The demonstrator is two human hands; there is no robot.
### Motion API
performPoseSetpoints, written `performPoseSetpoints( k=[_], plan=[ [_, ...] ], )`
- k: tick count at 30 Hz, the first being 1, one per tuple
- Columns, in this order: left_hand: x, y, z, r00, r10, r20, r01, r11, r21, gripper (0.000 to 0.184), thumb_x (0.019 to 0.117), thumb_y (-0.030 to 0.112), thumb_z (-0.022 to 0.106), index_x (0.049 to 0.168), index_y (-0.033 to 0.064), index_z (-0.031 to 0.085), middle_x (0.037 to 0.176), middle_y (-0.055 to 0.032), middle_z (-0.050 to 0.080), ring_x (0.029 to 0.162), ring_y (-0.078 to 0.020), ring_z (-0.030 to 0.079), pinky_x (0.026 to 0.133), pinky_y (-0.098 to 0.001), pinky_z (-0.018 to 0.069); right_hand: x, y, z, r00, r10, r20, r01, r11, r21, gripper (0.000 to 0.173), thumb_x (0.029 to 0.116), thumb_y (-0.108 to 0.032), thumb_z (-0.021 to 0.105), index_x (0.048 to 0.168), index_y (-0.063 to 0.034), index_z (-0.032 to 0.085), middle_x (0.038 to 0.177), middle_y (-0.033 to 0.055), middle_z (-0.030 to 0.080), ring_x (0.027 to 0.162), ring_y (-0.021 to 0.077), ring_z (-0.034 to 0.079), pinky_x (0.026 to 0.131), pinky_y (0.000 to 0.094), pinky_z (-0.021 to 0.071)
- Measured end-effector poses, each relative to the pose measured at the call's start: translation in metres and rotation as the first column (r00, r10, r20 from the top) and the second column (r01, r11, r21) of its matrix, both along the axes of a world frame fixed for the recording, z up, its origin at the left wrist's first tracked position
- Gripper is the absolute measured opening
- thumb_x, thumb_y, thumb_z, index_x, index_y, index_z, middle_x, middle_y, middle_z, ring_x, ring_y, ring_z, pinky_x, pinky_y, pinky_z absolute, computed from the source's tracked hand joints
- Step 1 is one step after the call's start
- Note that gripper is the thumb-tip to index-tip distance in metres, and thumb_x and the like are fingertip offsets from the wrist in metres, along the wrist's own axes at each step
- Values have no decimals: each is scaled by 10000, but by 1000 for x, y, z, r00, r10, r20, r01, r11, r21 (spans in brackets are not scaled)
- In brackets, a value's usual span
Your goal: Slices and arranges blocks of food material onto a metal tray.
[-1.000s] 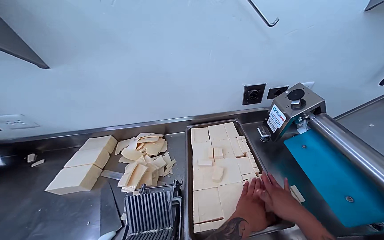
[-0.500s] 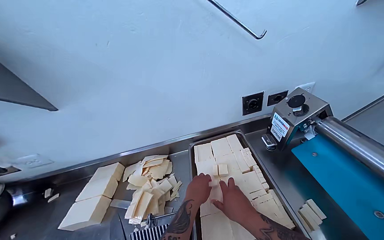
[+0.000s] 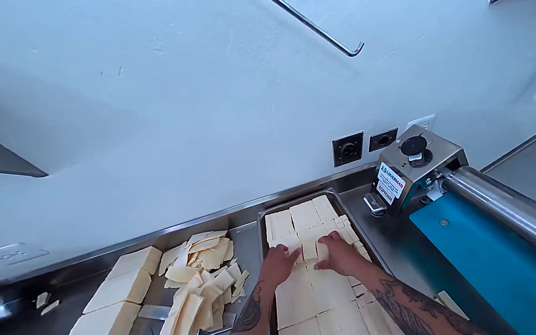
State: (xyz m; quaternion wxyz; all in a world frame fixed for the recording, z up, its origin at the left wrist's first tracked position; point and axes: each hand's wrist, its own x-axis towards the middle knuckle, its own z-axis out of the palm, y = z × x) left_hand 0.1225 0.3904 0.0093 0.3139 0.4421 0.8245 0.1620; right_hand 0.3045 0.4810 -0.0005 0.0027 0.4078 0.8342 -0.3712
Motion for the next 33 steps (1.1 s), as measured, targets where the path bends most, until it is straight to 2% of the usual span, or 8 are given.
performPoseSetpoints(
  k=[4, 8, 13, 18, 23, 27, 30, 33],
  plan=[
    [3, 7, 0, 971, -224, -89, 222, 975, -34, 978, 841, 407, 828, 1600, 106, 291, 1563, -228, 368, 1387, -412, 441, 1119, -558, 407, 1, 18, -7, 985, 167, 36, -169, 985, 37, 673, 882, -226, 815, 1460, -45, 522, 1416, 214, 499, 1245, 357, 562, 1040, 506, 481],
    [16, 19, 9, 936, -324, -141, 302, 941, -154, 858, 894, 401, 776, 1596, 170, 340, 1541, -188, 403, 1365, -407, 449, 1106, -545, 412, 14, 58, 10, 993, 121, 18, -122, 987, 105, 596, 860, -202, 833, 1375, -12, 602, 1337, 260, 574, 1236, 405, 571, 1036, 557, 473],
    [40, 26, 11, 925, -320, -204, 261, 927, -270, 776, 953, 476, 677, 1612, 326, 296, 1578, -192, 343, 1346, -438, 447, 1042, -552, 466, 14, 141, 27, 996, -64, 59, 41, 944, 328, 635, 812, -50, 832, 1363, 36, 528, 1383, 280, 508, 1196, 436, 595, 980, 569, 516],
    [39, 27, 6, 930, -299, -213, 239, 934, -267, 657, 992, 416, 641, 1582, 332, 363, 1544, -175, 383, 1339, -423, 454, 1024, -533, 484, -2, 182, 21, 957, 148, 249, -224, 923, 312, 574, 824, -114, 850, 1315, 48, 599, 1277, 276, 592, 1184, 426, 594, 1006, 570, 481],
    [35, 27, 6, 925, -314, -213, 255, 931, -262, 629, 1008, 328, 638, 1577, 328, 369, 1539, -157, 391, 1318, -402, 475, 1021, -505, 489, 8, 210, 19, 997, -23, -79, 25, 999, 24, 586, 846, -150, 851, 1341, 29, 595, 1237, 231, 662, 1133, 331, 646, 1016, 511, 490],
    [36, 29, 6, 916, -333, -224, 268, 923, -277, 627, 1003, 299, 651, 1570, 303, 385, 1507, -158, 420, 1307, -398, 482, 1027, -499, 483, 4, 202, 4, 993, 120, -5, -116, 972, 204, 490, 840, -137, 853, 1263, 5, 650, 1207, 203, 677, 1055, 326, 679, 960, 517, 530],
    [36, 31, 6, 914, -336, -228, 269, 921, -282, 626, 997, 301, 659, 1564, 291, 396, 1504, -151, 432, 1309, -389, 483, 1037, -491, 474, -2, 203, 12, 919, 346, 190, -380, 904, 195, 225, 994, -139, 671, 1150, 3, 750, 1403, 219, 598, 1322, 369, 551, 1125, 535, 398],
    [34, 30, 6, 913, -339, -227, 272, 921, -279, 626, 990, 305, 671, 1557, 279, 408, 1512, -140, 427, 1303, -381, 490, 1038, -483, 472, 4, 210, 9, 964, 122, 235, -205, 907, 369, 300, 937, 11, 634, 1229, 21, 705, 1284, 242, 648, 1230, 415, 600, 1048, 592, 457]
  ],
)
